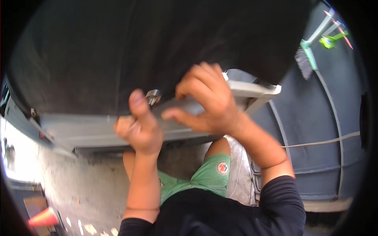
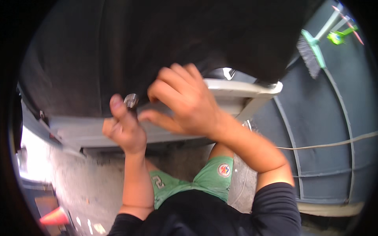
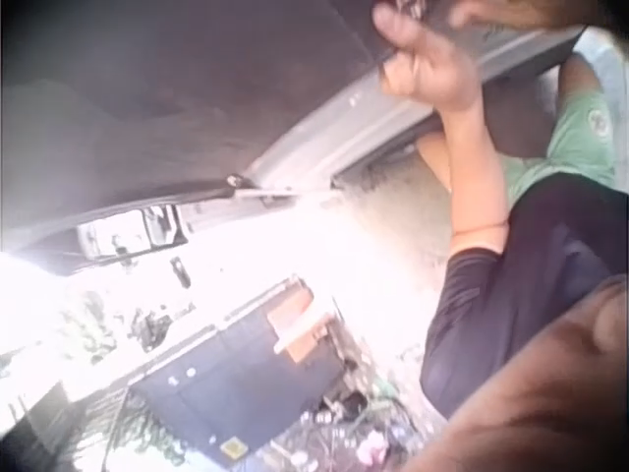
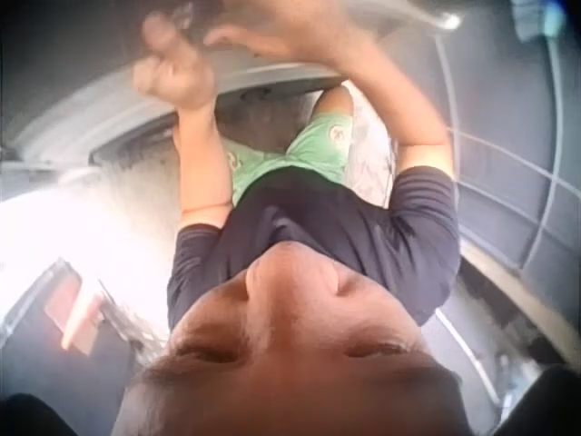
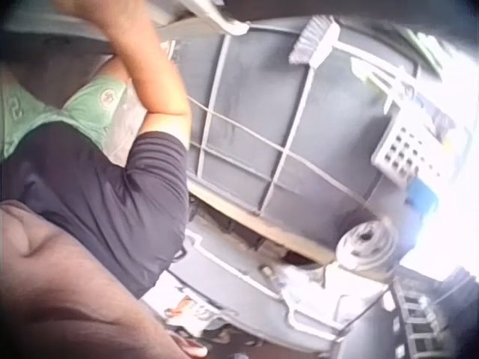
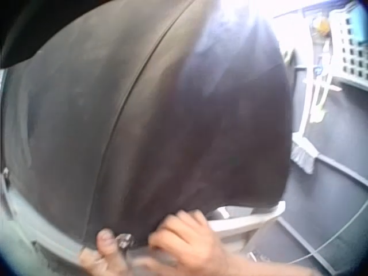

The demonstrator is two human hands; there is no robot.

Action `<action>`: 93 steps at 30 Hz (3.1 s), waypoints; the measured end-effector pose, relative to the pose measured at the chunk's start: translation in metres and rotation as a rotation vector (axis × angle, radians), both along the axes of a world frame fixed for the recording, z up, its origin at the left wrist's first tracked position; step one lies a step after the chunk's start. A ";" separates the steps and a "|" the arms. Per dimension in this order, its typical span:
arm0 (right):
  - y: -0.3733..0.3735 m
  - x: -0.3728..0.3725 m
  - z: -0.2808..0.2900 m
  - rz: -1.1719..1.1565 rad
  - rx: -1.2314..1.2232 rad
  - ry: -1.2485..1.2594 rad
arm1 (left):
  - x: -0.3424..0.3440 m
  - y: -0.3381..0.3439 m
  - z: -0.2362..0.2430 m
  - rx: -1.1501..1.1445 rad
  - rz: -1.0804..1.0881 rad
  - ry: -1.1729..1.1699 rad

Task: Attaching a metal eyelet to a black vehicle tarp using a hammer and pliers.

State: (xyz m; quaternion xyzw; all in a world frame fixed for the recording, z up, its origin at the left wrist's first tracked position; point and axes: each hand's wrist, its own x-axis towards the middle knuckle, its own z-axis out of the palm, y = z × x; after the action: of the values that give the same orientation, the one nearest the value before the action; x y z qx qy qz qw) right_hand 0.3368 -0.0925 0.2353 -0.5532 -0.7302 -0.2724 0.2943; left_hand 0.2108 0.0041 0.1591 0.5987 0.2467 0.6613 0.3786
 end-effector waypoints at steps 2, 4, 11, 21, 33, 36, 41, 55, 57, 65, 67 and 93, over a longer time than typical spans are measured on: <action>-0.032 0.007 -0.023 -0.129 0.502 0.168 | -0.017 -0.011 0.006 -0.136 -0.075 -0.054; -0.077 0.007 -0.046 0.088 0.509 1.179 | -0.026 -0.027 0.025 -0.193 -0.201 -0.146; -0.021 -0.041 -0.015 0.986 0.209 2.052 | -0.043 -0.028 0.035 -0.183 -0.278 -0.284; -0.067 -0.052 0.032 1.063 0.251 1.710 | -0.042 -0.088 0.080 -0.633 -0.891 -0.557; -0.045 -0.056 0.038 1.309 0.137 1.701 | -0.037 -0.074 0.129 -0.627 -0.849 -0.604; -0.049 -0.053 0.043 1.417 0.124 1.681 | -0.042 -0.052 0.129 -0.720 -0.749 -0.596; -0.053 -0.054 0.031 1.239 0.107 1.719 | -0.046 -0.035 0.107 -0.495 -1.091 -0.426; -0.016 0.031 -0.067 0.659 0.573 0.660 | 0.015 -0.046 0.043 -0.426 -0.782 -0.529; -0.025 0.033 -0.080 1.001 0.099 1.308 | -0.007 -0.024 0.038 -0.464 -0.692 -0.577; -0.010 0.018 -0.059 0.901 0.088 1.624 | 0.014 0.032 -0.005 0.108 0.271 -0.047; -0.003 0.012 -0.053 0.724 0.136 1.450 | 0.023 0.032 -0.001 0.137 0.242 -0.140; 0.021 -0.021 -0.042 -0.361 0.187 -0.031 | 0.025 0.038 -0.020 0.401 0.438 -0.030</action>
State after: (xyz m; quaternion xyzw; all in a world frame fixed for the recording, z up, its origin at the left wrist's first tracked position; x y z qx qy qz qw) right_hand 0.3153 -0.0716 0.1937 -0.6413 -0.5951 -0.3957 0.2793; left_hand 0.2356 0.0417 0.1387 0.5843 0.2291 0.7714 0.1046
